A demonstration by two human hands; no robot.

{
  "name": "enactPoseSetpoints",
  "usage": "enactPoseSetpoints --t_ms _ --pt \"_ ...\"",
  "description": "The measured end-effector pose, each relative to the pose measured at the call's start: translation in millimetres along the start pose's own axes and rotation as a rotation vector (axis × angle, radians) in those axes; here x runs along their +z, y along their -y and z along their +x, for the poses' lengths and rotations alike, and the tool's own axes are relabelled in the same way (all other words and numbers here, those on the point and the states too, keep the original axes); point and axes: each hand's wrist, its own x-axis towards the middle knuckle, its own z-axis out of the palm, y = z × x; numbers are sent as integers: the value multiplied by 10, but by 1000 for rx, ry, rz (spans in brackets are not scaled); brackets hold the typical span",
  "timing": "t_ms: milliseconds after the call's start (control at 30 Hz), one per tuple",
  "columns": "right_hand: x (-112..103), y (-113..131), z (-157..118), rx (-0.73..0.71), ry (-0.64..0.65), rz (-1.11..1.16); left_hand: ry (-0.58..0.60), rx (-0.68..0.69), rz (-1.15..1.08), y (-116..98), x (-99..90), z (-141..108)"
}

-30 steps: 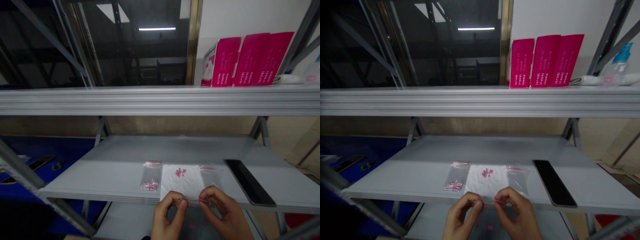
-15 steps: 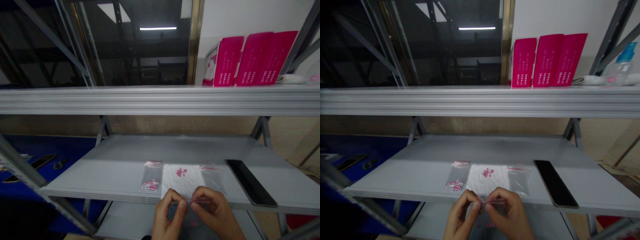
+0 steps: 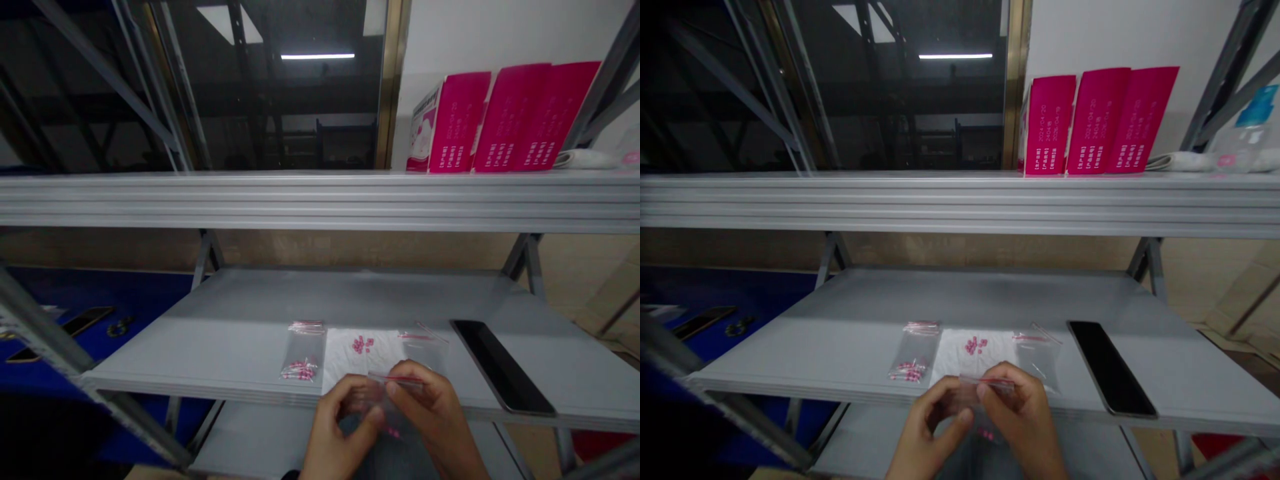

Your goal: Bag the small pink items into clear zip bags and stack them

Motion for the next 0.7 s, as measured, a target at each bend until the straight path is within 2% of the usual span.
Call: enactPoseSetpoints --t_ms 67,167,467,700 --pt "31 -16 -13 -36 6 -21 -121 64 52 -76 -59 26" --pt "85 -16 -26 -77 3 -51 -204 103 116 -152 -112 47" --pt "193 -5 -41 -80 7 -80 -237 16 156 -148 -139 -10" --pt "228 -22 -16 -135 -1 -106 -233 77 187 -183 -115 -9"
